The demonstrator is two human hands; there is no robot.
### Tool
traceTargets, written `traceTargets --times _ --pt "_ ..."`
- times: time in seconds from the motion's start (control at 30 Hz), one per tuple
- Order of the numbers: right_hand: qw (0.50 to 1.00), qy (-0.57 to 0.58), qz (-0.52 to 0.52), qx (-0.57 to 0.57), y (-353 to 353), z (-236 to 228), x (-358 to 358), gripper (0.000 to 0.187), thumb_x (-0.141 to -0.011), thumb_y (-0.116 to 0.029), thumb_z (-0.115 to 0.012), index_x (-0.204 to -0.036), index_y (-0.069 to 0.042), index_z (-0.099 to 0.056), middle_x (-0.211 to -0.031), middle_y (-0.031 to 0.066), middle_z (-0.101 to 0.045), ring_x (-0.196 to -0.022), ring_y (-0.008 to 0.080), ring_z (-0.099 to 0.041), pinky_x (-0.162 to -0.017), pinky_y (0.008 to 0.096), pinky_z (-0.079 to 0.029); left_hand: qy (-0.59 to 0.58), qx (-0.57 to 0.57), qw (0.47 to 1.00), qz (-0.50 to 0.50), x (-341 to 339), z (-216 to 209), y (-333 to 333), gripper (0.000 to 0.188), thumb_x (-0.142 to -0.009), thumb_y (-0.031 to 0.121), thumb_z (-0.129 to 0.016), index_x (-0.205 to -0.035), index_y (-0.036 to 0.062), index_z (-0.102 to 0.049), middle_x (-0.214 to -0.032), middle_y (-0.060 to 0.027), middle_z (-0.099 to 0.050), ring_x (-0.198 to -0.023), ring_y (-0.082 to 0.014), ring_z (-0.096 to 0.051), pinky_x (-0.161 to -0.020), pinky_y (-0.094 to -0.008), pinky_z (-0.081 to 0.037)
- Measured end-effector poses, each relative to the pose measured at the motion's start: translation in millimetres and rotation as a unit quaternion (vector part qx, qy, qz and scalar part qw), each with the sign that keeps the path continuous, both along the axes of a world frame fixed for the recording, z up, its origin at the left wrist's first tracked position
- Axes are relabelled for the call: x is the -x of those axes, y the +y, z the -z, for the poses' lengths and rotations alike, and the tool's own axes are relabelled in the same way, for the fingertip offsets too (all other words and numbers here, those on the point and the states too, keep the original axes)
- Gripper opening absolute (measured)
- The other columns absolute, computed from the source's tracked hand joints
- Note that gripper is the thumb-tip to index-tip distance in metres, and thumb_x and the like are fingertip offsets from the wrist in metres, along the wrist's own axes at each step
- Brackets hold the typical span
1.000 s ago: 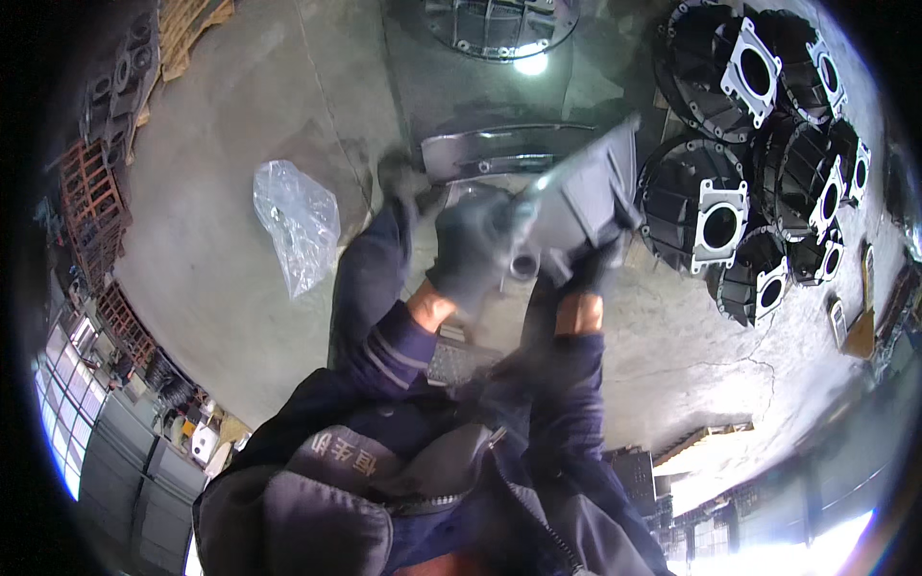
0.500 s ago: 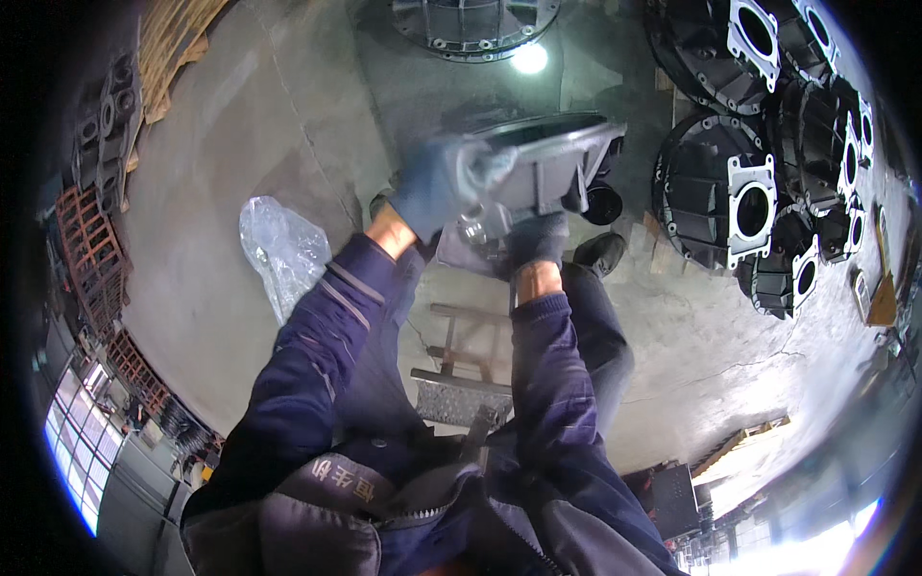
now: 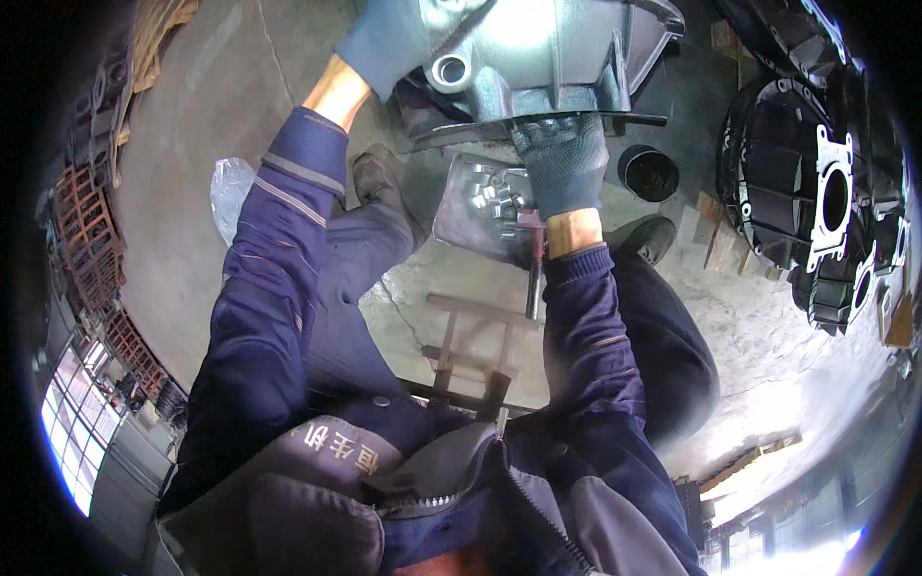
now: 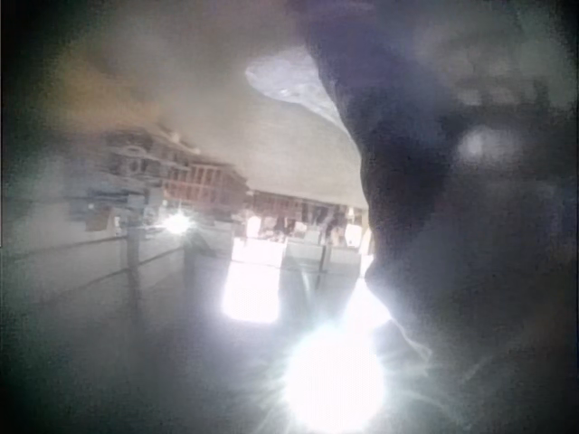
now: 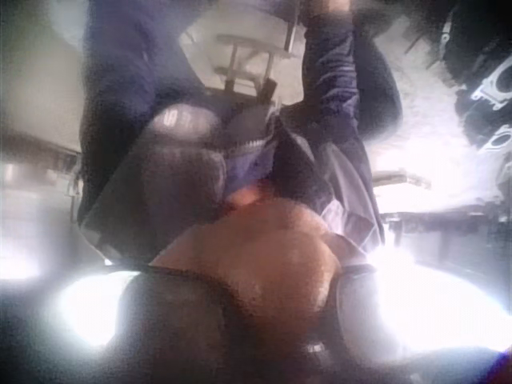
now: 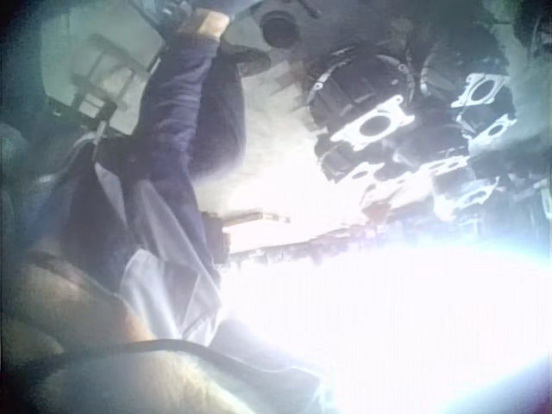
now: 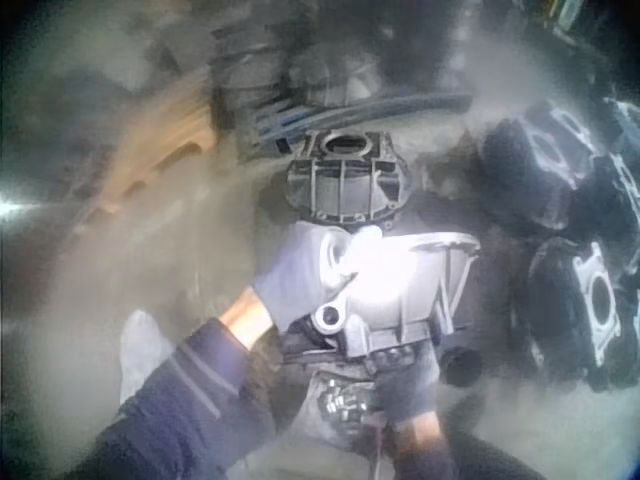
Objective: The person sits on a low stool and repeatedly inserts small cylindrical metal pieces into holes on a large engine casing, then taps them into place with a hammer. The person handles multiple engine casings and small metal inserts, moving between parts and striking them to seat the inserts.
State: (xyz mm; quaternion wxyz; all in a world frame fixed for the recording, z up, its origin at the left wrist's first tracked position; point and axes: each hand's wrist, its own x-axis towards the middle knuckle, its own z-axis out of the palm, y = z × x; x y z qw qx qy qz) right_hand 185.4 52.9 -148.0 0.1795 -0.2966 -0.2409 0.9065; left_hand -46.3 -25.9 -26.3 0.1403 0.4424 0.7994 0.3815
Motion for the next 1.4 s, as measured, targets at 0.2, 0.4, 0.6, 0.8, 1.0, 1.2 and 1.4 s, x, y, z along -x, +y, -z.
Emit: traceTargets --times 0.2,0.4,0.6,0.8,1.0,1.2,1.4 --pt "0.996 -0.012 0.007 0.088 0 -12 2 0.030 -0.108 -0.021 -0.039 -0.127 -0.002 -0.052 -0.125 0.0251 -0.059 -0.118 0.0404 -0.061 -0.106 0.0579 -0.050 0.065 0.000 0.996 -0.054 4 7 -7 0.060 -0.106 0.049 -0.050 -0.075 0.0020 -0.072 -0.069 -0.0271 -0.061 -0.060 -0.0400 -0.061 -0.059 -0.0495 -0.043" --pt "0.941 -0.288 -0.101 -0.148 7 23 -77 0.021 -0.101 -0.017 -0.063 -0.113 -0.002 -0.070 -0.095 0.0099 -0.074 -0.075 0.0152 -0.067 -0.063 0.0286 -0.050 0.082 0.029 0.985 -0.150 19 38 -12 0.058 -0.105 0.051 -0.048 -0.093 0.0019 -0.076 -0.084 -0.0292 -0.068 -0.078 -0.0440 -0.068 -0.071 -0.0511 -0.051" --pt "0.653 -0.434 -0.323 -0.530 -26 102 -131 0.033 -0.094 -0.036 -0.062 -0.107 -0.009 -0.076 -0.100 0.0183 -0.076 -0.094 0.0352 -0.073 -0.085 0.0444 -0.055 0.048 0.011 0.980 -0.191 16 51 -15 0.059 -0.103 0.052 -0.051 -0.097 -0.0008 -0.075 -0.088 -0.0302 -0.069 -0.084 -0.0449 -0.069 -0.074 -0.0509 -0.052" --pt "0.582 -0.445 -0.397 -0.553 -60 129 -110 0.039 -0.084 -0.041 -0.071 -0.116 -0.018 -0.077 -0.110 0.0189 -0.075 -0.103 0.0374 -0.072 -0.091 0.0446 -0.055 0.022 -0.015 0.977 -0.211 18 51 -17 0.060 -0.101 0.053 -0.053 -0.100 -0.0035 -0.075 -0.093 -0.0313 -0.070 -0.090 -0.0458 -0.070 -0.078 -0.0508 -0.052" --pt "0.423 -0.422 -0.476 -0.645 -79 152 -95 0.034 -0.080 -0.032 -0.071 -0.107 -0.013 -0.077 -0.102 0.0193 -0.076 -0.095 0.0378 -0.074 -0.088 0.0461 -0.056 -0.047 -0.076 0.971 -0.223 12 51 -19 0.063 -0.100 0.055 -0.055 -0.093 -0.0044 -0.074 -0.082 -0.0305 -0.068 -0.083 -0.0424 -0.071 -0.071 -0.0501 -0.049" --pt "0.406 -0.456 -0.453 -0.650 -82 180 -92 0.027 -0.076 -0.030 -0.075 -0.096 -0.012 -0.077 -0.095 0.0188 -0.076 -0.089 0.0356 -0.075 -0.079 0.0491 -0.057 -0.092 -0.030 0.971 -0.219 10 43 -16 0.056 -0.101 0.051 -0.057 -0.081 0.0005 -0.074 -0.067 -0.0213 -0.067 -0.059 -0.0275 -0.065 -0.056 -0.0461 -0.043" --pt "0.424 -0.456 -0.442 -0.645 -73 192 -99 0.022 -0.084 -0.024 -0.071 -0.103 -0.014 -0.076 -0.098 0.0161 -0.076 -0.093 0.0348 -0.074 -0.082 0.0476 -0.056 -0.089 -0.055 0.971 -0.215 5 46 -18 0.053 -0.102 0.046 -0.058 -0.083 -0.0002 -0.074 -0.070 -0.0217 -0.069 -0.062 -0.0280 -0.069 -0.055 -0.0449 -0.044"
